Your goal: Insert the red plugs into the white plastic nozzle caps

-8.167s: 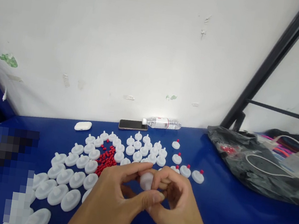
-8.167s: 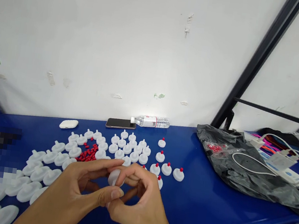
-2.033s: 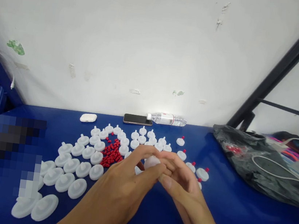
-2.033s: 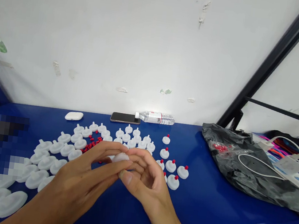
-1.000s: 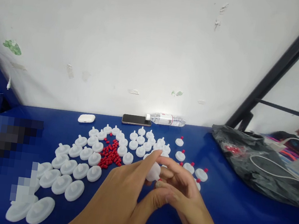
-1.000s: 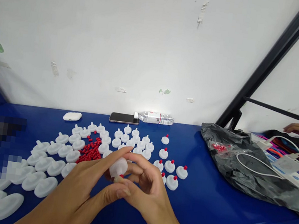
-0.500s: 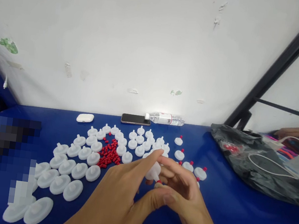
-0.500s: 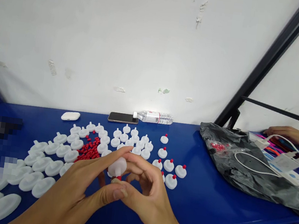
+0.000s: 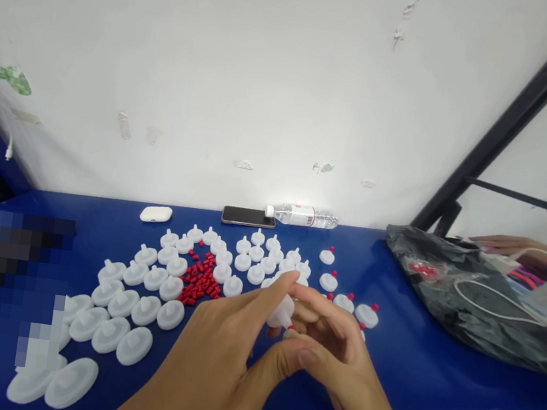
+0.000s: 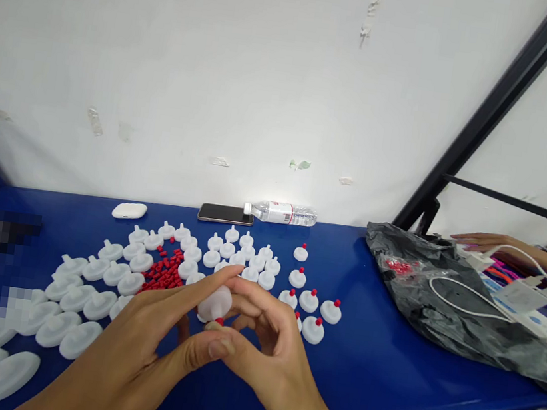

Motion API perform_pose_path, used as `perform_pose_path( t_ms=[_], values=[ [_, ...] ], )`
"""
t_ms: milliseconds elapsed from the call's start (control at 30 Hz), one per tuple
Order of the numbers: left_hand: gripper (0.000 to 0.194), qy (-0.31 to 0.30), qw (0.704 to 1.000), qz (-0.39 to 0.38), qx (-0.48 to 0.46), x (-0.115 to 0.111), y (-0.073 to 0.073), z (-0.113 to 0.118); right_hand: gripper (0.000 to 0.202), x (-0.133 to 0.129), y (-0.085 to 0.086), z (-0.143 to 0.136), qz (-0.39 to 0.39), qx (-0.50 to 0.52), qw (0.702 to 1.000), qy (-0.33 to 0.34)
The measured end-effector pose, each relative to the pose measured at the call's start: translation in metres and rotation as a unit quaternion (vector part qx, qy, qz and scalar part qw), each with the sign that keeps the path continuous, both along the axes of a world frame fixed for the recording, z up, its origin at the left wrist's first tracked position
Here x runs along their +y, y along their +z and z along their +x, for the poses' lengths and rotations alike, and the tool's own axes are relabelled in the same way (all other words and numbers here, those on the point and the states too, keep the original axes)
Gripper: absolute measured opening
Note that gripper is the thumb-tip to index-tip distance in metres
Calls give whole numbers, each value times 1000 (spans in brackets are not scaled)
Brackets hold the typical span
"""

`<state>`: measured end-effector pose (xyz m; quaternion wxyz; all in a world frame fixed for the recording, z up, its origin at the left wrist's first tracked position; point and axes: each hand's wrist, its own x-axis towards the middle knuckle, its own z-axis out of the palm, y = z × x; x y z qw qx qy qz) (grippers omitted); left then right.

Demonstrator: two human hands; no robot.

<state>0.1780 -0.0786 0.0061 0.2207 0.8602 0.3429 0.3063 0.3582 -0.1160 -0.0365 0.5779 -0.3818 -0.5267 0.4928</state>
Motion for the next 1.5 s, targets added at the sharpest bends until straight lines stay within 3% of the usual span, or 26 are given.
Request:
perform_pose_path(
  t_ms=[567, 633, 700, 767, 833, 900, 1067, 1200, 1367, 1500],
  values=[
    [58, -17, 1000, -18, 9, 3, 1, 1, 54, 3, -4, 1, 6, -4, 1000, 10],
    [56, -13, 1000, -23, 18, 4, -1, 2, 52, 3, -4, -1, 12, -29, 1000, -5],
    [50, 16, 999, 12, 33, 6, -8, 6, 44, 4, -4, -5, 39, -107, 991, -65],
    [47, 65, 993, 87, 51, 9, -19, 10, 40, 5, -3, -10, 108, -235, 950, -176],
    [49, 106, 979, 159, 75, 13, -32, 13, 41, 6, 0, -12, 189, -346, 877, -275],
    [51, 126, 966, 191, 118, 16, -43, 15, 40, 7, 5, -8, 221, -396, 831, -322],
    [47, 109, 947, 160, 255, 19, -49, 15, 45, 7, 27, 42, 139, -403, 785, -449],
    [40, 79, 944, 137, 288, 23, -46, 16, 41, 11, 35, 100, 19, -402, 762, -507],
    [51, 105, 944, 132, 284, 28, -45, 14, 40, 25, 19, 152, -111, -514, 742, -416],
    [45, 128, 939, 114, 299, 28, -42, 11, 34, 33, 0, 170, -134, -563, 739, -345]
  ],
)
